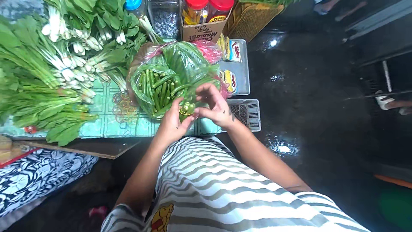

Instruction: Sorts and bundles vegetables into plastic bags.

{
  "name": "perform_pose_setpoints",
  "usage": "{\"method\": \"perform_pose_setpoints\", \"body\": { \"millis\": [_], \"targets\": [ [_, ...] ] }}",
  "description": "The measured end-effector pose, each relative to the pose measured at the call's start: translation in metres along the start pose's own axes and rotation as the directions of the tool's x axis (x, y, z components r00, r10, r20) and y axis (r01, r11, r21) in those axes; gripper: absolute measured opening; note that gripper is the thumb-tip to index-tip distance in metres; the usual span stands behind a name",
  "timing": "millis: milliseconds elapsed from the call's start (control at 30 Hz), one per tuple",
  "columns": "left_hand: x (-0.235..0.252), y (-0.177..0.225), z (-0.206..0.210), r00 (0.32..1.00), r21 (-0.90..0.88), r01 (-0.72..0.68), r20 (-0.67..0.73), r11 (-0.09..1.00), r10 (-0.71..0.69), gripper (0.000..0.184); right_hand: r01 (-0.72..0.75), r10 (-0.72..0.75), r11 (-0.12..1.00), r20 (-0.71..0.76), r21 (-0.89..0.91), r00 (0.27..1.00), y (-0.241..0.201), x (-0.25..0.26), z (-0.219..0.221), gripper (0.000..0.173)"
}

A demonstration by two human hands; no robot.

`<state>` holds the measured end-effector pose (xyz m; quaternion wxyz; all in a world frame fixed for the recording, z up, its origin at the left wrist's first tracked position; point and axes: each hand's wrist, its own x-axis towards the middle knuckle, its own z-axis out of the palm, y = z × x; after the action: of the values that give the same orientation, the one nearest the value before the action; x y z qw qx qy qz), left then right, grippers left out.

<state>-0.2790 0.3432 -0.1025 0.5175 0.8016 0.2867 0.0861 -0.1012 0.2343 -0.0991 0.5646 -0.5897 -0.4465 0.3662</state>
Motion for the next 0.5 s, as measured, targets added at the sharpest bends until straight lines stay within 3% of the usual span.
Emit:
{"method": "perform_pose_setpoints", "body": {
  "millis": [100,200,267,367,500],
  "targets": [
    [-0.003,-0.001,0.004,0.992,-0.389,0.031,0.125,0.921,0.019,0.050,-0.122,0.120,0.992,0.089,0.021,0.989,0.017,-0.015,0.004,0.055],
    [0.001,0.003,0.016,0.969,-0.764,0.189,0.247,0.617,0.009,0.039,-0.130,0.136,0.984,-0.039,0.122,0.990,0.018,-0.024,-0.003,0.041],
    [0.004,0.009,0.028,0.968,-0.837,0.243,0.239,0.491,-0.073,0.036,-0.095,0.112,0.984,-0.110,0.149,0.988,0.021,-0.031,-0.010,0.040],
    [0.013,0.020,0.048,0.951,-0.848,0.306,0.247,0.432,-0.187,0.032,-0.092,0.120,0.982,-0.167,0.166,0.979,0.030,-0.045,-0.020,0.047],
    [0.027,0.031,0.082,0.951,-0.824,0.303,0.235,0.478,-0.199,0.027,-0.162,0.177,0.983,-0.190,0.092,0.966,0.044,-0.070,-0.038,0.092]
  ]
}}
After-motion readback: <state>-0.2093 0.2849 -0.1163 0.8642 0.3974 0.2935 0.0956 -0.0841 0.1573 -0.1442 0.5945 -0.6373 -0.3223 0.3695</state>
